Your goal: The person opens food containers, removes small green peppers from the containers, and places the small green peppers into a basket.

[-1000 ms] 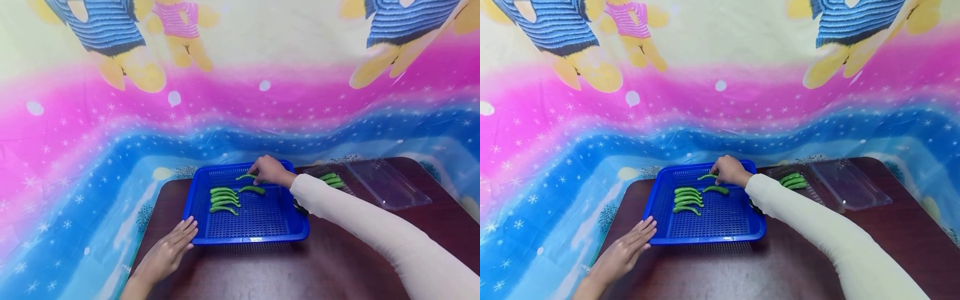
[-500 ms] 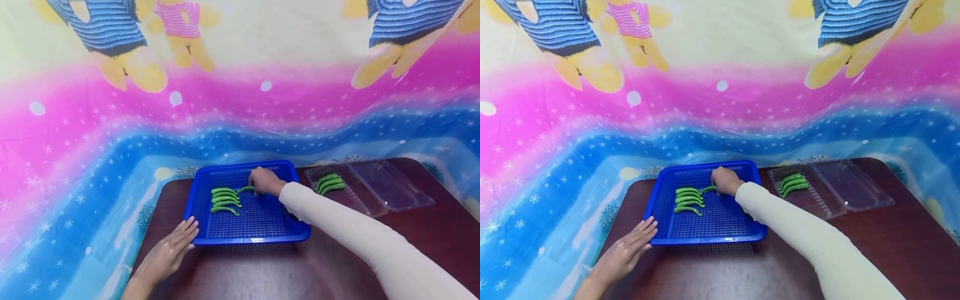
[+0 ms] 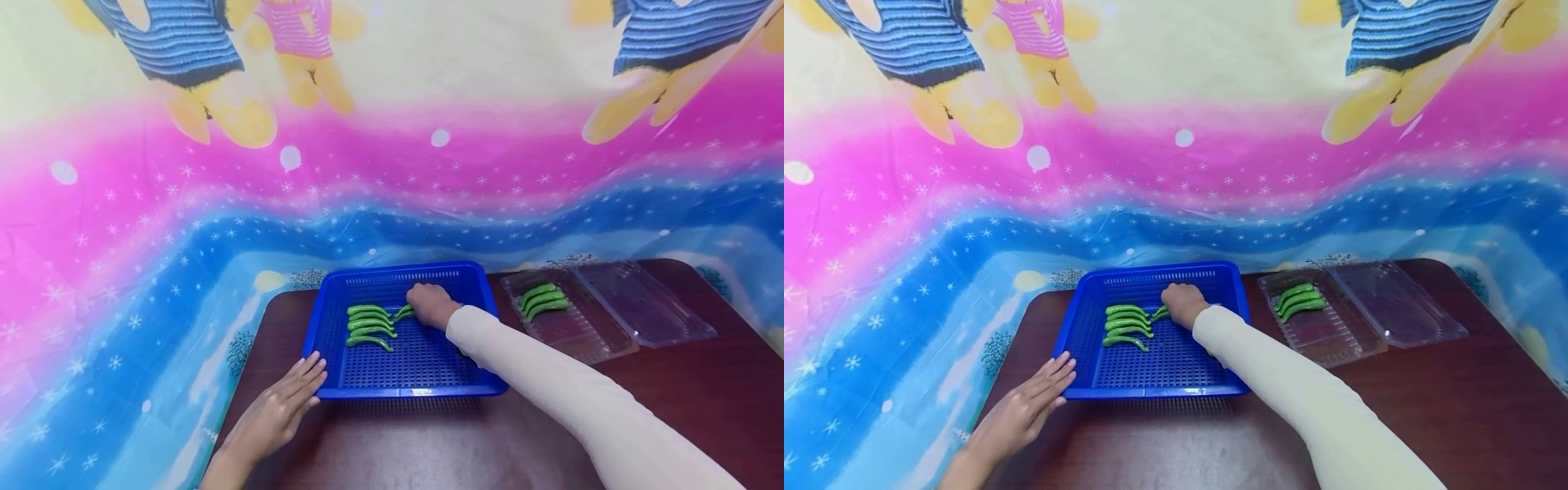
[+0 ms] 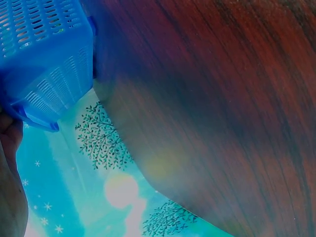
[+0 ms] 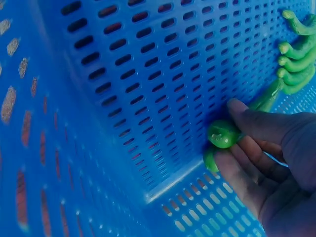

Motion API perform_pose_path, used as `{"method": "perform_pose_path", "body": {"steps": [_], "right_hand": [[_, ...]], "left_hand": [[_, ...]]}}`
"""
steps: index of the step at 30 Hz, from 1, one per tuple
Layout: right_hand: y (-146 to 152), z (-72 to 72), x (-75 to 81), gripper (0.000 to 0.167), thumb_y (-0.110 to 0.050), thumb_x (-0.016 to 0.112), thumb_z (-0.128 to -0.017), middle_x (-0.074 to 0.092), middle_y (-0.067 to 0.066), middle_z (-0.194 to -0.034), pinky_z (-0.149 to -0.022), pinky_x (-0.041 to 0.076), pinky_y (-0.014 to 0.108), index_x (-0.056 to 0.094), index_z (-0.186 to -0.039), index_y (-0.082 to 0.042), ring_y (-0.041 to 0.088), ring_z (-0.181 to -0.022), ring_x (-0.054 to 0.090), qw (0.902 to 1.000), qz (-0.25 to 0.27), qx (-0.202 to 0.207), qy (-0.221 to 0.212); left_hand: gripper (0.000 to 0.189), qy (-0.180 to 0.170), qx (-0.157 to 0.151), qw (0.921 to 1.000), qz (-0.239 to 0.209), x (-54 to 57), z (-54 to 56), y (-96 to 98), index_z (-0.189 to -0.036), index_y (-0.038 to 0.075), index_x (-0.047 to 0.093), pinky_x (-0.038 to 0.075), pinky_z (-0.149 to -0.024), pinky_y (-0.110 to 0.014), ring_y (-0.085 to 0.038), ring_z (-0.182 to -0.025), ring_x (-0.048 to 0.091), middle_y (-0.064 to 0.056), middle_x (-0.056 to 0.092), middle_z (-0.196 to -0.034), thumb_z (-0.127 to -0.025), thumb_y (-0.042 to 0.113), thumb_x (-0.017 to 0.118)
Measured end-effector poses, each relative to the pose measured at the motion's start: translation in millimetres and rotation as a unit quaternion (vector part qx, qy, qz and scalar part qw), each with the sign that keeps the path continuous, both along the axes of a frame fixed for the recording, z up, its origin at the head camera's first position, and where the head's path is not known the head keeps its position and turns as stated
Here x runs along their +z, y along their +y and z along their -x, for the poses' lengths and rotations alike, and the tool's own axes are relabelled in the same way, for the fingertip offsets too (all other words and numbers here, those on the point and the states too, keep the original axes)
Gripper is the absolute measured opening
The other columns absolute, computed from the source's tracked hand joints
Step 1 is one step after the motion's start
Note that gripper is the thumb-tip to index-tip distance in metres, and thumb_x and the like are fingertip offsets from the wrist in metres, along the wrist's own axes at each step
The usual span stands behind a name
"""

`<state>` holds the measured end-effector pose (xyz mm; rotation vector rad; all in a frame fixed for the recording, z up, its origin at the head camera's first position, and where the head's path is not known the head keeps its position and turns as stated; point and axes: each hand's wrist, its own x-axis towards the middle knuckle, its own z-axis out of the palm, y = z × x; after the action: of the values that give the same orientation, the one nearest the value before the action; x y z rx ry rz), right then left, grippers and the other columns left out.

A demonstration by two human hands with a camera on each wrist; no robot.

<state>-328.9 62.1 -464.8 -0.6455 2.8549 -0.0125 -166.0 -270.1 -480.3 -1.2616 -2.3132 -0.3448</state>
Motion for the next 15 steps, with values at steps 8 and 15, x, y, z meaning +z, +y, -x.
{"method": "perform_pose_path", "body": {"steps": [8,15], "right_hand": [[0,-1.7,-2.7,0.013,-0.005,0.082,-0.086,0.074,0.006,-0.097,-0.077,0.064,0.041,0.074,-0.088,-0.014,0.023,-0.088,0.07,0.9997,-0.017,-0.009,0.012],[9,3.7,5.7,0.049,-0.012,0.088,-0.081,0.047,-0.001,-0.062,-0.056,0.042,0.029,0.043,-0.063,-0.017,0.013,-0.06,0.042,0.9991,0.033,-0.023,-0.01]], "left_hand": [[0.046,-0.004,-0.004,1.0,-0.003,-0.3,0.1,2.2,-0.135,-0.004,0.065,0.024,-0.129,-0.027,-0.03,-0.141,0.054,-0.02,0.061,-0.144,-0.112,0.027,0.039],[0.045,-0.003,-0.005,1.0,-0.006,0.1,-0.4,1.3,-0.142,0.0,0.06,0.025,-0.129,-0.028,-0.029,-0.143,0.052,-0.016,0.054,-0.151,-0.112,0.027,0.04]]}}
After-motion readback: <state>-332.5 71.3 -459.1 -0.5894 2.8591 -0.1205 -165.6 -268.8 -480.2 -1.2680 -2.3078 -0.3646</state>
